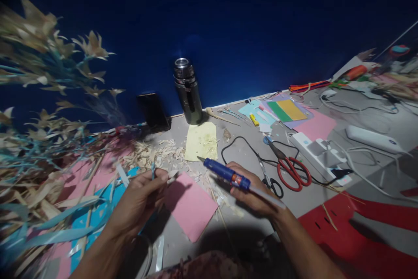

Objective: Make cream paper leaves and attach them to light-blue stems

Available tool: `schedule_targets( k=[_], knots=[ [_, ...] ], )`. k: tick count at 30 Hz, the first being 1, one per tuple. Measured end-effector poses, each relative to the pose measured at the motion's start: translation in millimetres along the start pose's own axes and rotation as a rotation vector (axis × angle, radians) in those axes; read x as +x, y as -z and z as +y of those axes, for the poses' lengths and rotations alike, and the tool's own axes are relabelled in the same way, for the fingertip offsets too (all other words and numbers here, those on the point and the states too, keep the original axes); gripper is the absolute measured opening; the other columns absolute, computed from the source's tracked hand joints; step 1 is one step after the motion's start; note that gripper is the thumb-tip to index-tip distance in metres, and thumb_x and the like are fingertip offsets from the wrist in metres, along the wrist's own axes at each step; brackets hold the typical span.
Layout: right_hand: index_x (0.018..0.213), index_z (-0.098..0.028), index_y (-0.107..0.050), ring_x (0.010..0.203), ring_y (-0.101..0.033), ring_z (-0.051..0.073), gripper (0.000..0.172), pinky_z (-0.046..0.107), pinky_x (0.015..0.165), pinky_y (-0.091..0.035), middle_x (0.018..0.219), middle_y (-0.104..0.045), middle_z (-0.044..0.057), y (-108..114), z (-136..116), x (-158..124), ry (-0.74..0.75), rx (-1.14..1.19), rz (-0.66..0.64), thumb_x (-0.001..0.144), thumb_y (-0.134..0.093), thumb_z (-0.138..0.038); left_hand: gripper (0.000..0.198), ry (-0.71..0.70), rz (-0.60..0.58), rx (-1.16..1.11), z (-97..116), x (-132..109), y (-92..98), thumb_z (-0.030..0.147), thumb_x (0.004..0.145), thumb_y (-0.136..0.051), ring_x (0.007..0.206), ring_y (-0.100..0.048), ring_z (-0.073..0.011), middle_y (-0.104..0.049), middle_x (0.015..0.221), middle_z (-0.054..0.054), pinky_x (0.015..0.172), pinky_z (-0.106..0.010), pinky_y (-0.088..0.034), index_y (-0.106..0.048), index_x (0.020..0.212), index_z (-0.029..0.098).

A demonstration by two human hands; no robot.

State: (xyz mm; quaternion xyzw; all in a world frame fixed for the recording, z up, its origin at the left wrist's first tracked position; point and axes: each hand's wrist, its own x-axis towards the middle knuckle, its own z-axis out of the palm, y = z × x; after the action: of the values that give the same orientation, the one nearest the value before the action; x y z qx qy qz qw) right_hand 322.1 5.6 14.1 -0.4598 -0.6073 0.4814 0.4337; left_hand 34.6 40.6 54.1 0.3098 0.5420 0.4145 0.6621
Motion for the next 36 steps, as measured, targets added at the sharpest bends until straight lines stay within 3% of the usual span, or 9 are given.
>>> schedule_targets(
  k=[3,6,10,16,26,36],
  knots=[
    [0.116,-0.019,-0.066,0.097,-0.062,0.026,0.043,0.036,0.085,-0.051,0.107,-0.063,0.013,-7.3,-15.1,3.8,0.221,-0.115,-0.257,0.096,-0.056,-0.056,0.035,-0.041,0.009,0.026,-1.9,-2.5,-3.0,0.04,0.064,-0.086,0.041,-0.024,-0.0037,-0.035,0.045,0.011,0.04,-0.017,-0.019,-0.06,0.068,0.017],
    [0.115,-0.017,-0.064,0.094,-0.062,0.024,0.045,0.035,0.083,-0.051,0.104,-0.063,0.014,-13.4,-29.4,7.7,0.291,-0.19,-0.334,0.1,-0.049,-0.058,0.034,-0.065,0.015,0.03,-6.6,-3.5,-2.9,0.041,0.066,-0.086,0.041,-0.024,-0.004,-0.036,0.046,0.011,0.041,-0.017,-0.018,-0.061,0.072,0.017],
    [0.112,-0.014,-0.063,0.091,-0.061,0.024,0.055,0.035,0.08,-0.051,0.1,-0.063,0.015,-19.7,-36.7,9.8,0.314,-0.274,-0.325,0.1,-0.043,-0.064,0.036,-0.089,-0.012,0.036,-10.7,-3.9,-0.5,0.042,0.067,-0.086,0.043,-0.025,-0.0042,-0.036,0.048,0.011,0.043,-0.017,-0.019,-0.062,0.073,0.017],
    [0.107,-0.015,-0.061,0.085,-0.059,0.022,0.051,0.033,0.076,-0.049,0.095,-0.062,0.011,-20.6,-21.6,11.8,0.362,-0.291,-0.324,0.1,-0.044,-0.062,0.036,-0.088,-0.041,0.006,-9.0,-6.3,0.0,0.043,0.068,-0.087,0.044,-0.027,-0.0043,-0.037,0.049,0.011,0.044,-0.017,-0.021,-0.063,0.073,0.017],
    [0.103,-0.017,-0.062,0.081,-0.059,0.022,0.056,0.033,0.072,-0.049,0.092,-0.061,0.01,-21.5,-31.8,8.6,0.294,-0.266,-0.302,0.098,-0.04,-0.069,0.037,-0.038,-0.019,-0.043,-9.7,-6.2,-1.8,0.041,0.063,-0.09,0.042,-0.03,-0.0046,-0.041,0.047,0.01,0.041,-0.017,-0.024,-0.062,0.074,0.018],
    [0.101,-0.019,-0.061,0.078,-0.058,0.02,0.054,0.033,0.069,-0.048,0.09,-0.06,0.008,-21.3,-26.0,9.8,0.278,-0.231,-0.276,0.098,-0.041,-0.069,0.038,-0.01,-0.04,-0.101,-7.6,-7.3,-1.4,0.039,0.061,-0.092,0.042,-0.029,-0.0046,-0.04,0.048,0.011,0.04,-0.016,-0.027,-0.061,0.073,0.018]
  ],
)
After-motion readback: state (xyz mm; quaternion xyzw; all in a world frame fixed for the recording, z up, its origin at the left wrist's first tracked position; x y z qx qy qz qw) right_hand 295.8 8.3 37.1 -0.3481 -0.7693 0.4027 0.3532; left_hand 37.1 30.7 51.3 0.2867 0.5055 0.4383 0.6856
